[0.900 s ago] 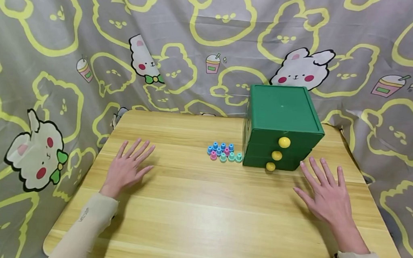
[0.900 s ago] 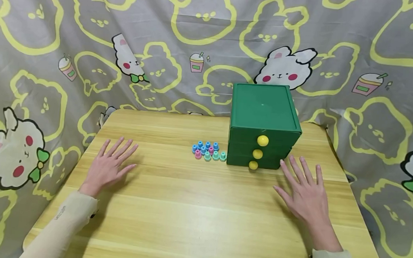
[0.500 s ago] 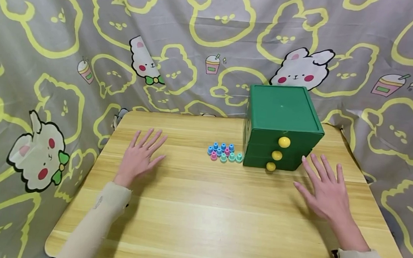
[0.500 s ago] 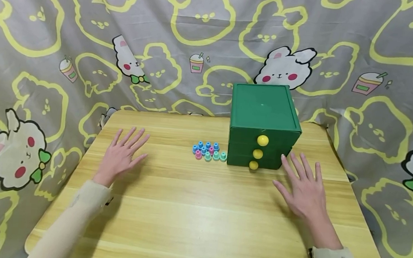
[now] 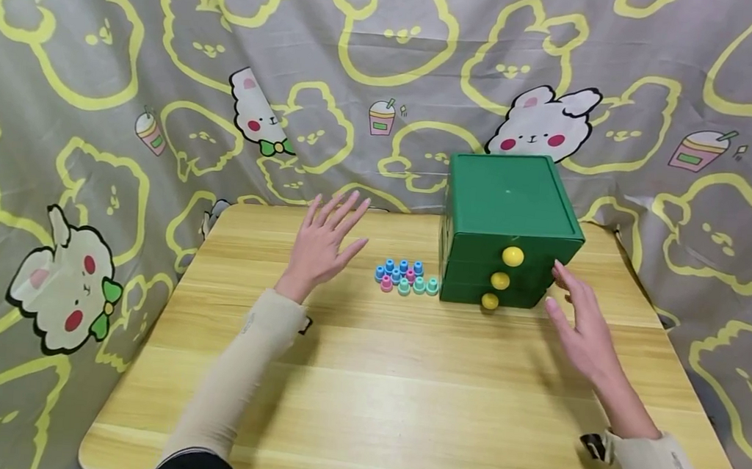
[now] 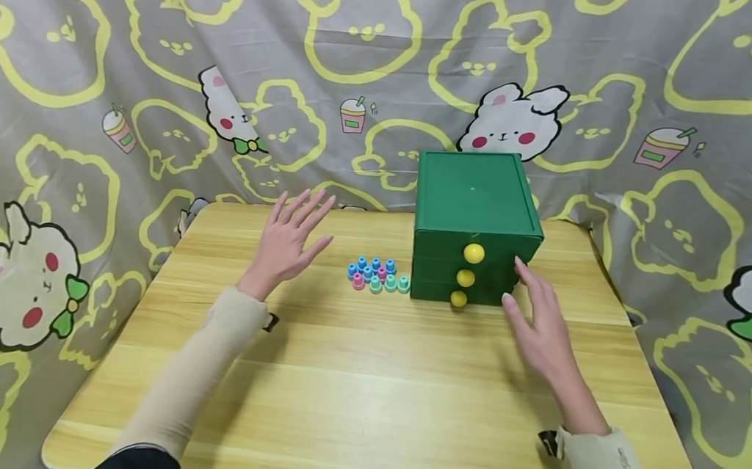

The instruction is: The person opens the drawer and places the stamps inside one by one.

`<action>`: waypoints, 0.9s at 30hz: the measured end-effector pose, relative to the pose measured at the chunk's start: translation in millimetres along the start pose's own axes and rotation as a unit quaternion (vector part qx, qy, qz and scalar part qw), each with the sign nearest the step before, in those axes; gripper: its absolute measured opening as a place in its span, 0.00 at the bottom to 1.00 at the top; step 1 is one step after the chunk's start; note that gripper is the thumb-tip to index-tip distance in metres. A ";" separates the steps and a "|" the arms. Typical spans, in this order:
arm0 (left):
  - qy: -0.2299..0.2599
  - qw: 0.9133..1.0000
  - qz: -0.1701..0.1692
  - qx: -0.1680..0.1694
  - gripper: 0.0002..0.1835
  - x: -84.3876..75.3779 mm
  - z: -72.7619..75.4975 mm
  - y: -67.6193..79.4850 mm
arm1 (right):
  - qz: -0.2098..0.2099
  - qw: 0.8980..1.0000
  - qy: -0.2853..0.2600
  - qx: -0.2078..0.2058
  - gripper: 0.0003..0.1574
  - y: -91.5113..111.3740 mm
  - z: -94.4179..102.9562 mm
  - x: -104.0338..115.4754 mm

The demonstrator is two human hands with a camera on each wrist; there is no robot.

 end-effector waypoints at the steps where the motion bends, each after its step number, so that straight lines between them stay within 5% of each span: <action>1: 0.013 1.000 0.006 -0.001 0.36 -4.1 -1.4 -6.6 | -0.004 1.000 -0.016 -0.001 0.37 -2.1 -0.9 1.4; 12: 0.178 0.982 0.056 0.005 0.38 -45.1 -22.2 -66.0 | -0.043 0.988 -0.148 0.026 0.31 -21.6 -17.7 15.1; 19: 0.302 0.948 0.099 0.030 0.31 -67.4 -36.3 -90.6 | -0.060 0.972 -0.224 0.028 0.29 -29.5 -24.9 21.3; 27: 0.415 0.902 0.101 0.064 0.29 -95.2 -51.9 -110.8 | -0.072 0.964 -0.255 0.034 0.28 -37.1 -32.3 28.4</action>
Point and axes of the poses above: each hand's wrist, its own y-axis away from the middle knuckle, its own z-axis out of the back of the hand, x = y × z, the point moved 7 cm from there along -y, towards the middle knuckle, and after that the axes turned 5 degrees about -x, right-handed, at the moved point
